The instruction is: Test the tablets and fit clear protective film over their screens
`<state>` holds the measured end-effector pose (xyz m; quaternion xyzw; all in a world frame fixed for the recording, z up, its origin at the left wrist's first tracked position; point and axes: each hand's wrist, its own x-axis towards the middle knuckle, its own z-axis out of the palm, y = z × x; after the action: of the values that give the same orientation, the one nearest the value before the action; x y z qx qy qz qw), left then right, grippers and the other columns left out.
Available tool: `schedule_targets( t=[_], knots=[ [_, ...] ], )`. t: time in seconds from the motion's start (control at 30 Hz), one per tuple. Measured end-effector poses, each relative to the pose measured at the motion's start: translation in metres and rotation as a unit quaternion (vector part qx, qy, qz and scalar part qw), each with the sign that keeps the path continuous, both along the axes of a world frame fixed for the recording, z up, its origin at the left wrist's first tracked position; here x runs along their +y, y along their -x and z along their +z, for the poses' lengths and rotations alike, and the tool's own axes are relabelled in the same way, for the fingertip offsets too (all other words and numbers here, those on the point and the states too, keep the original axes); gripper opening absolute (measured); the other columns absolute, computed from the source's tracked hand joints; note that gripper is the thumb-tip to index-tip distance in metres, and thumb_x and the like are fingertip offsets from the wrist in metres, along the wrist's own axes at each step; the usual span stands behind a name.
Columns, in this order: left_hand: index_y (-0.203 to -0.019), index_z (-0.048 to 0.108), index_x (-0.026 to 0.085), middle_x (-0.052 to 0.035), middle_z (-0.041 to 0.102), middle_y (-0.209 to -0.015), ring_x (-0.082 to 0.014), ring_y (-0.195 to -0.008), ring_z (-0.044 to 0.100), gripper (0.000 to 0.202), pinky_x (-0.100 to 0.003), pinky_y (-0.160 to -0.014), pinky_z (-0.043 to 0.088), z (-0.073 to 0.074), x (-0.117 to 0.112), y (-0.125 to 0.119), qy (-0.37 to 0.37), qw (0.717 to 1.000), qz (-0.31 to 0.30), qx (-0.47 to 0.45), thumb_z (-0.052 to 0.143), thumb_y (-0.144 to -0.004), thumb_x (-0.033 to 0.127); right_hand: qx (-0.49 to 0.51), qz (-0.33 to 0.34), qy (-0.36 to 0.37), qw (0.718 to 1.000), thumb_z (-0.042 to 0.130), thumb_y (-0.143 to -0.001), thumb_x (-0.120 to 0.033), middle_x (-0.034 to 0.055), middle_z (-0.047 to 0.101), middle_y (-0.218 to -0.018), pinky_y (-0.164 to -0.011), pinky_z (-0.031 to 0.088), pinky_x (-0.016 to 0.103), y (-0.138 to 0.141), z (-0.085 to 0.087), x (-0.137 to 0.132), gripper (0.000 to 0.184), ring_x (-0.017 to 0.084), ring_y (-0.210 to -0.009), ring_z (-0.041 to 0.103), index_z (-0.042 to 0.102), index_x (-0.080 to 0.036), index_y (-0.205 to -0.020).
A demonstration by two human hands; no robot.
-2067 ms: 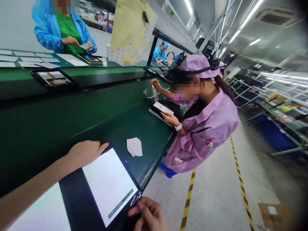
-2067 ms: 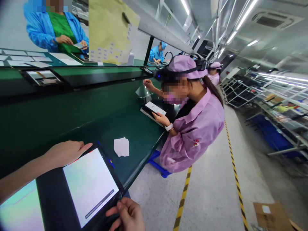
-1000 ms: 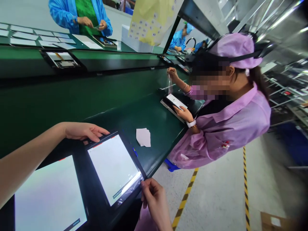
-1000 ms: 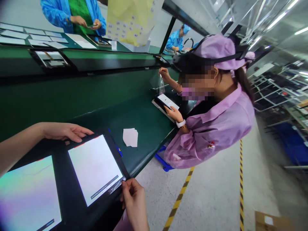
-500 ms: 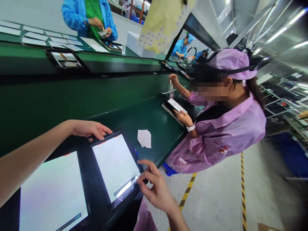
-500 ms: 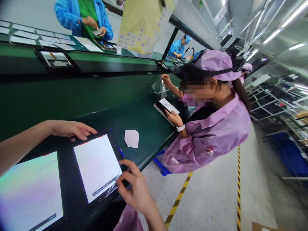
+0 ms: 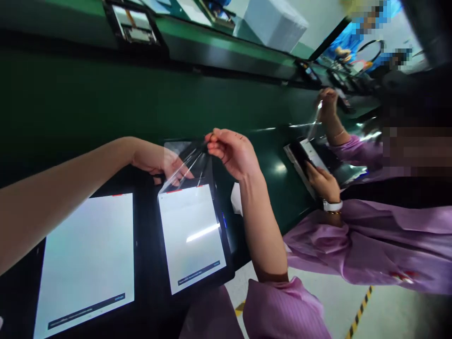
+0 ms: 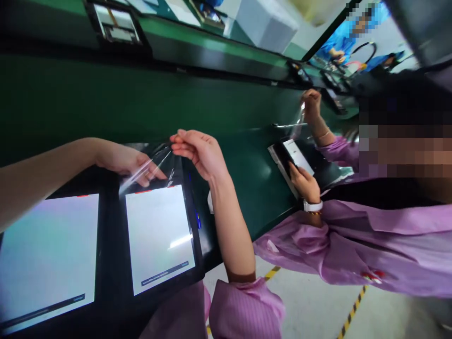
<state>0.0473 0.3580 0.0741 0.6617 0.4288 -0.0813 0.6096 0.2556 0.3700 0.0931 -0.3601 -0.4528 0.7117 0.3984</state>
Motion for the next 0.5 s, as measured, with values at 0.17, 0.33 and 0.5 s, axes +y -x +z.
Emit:
schedule_targets(
  t=[0.17,0.33,0.5],
  knots=[
    [-0.126,0.060,0.018,-0.0072,0.069,-0.107,-0.0180,-0.082,0.065,0.064,-0.025,-0.064,0.048,-0.009,0.006,0.005,0.083,0.996,0.032,0.010,0.065,-0.065,0.036,-0.009,-0.104,-0.027,0.994,0.054,-0.096,-0.022,-0.0013,0.072,-0.089,-0.083,0.058,0.017,-0.013,-0.034,0.013,0.020,0.009,-0.092,0.071,0.065,-0.012,-0.083],
    [-0.122,0.063,0.016,-0.0051,0.070,-0.099,-0.0163,-0.073,0.067,0.052,-0.034,-0.070,0.051,-0.013,0.010,0.006,0.097,0.993,0.041,0.044,0.061,-0.072,0.030,-0.038,-0.135,0.004,0.990,0.029,-0.100,-0.030,-0.0026,0.074,-0.096,-0.088,0.049,0.013,-0.016,-0.031,0.014,0.046,0.013,-0.120,0.059,0.063,-0.007,-0.077],
    [-0.127,0.058,0.017,-0.0038,0.070,-0.105,-0.0219,-0.091,0.067,0.063,-0.042,-0.083,0.051,-0.017,0.013,0.004,0.136,0.991,0.002,-0.001,0.067,-0.068,0.038,0.013,-0.153,0.005,0.988,0.018,-0.101,-0.023,-0.0053,0.074,-0.079,-0.088,0.052,0.016,-0.015,-0.025,0.007,0.053,0.012,-0.113,0.063,0.065,-0.011,-0.079]
  ],
)
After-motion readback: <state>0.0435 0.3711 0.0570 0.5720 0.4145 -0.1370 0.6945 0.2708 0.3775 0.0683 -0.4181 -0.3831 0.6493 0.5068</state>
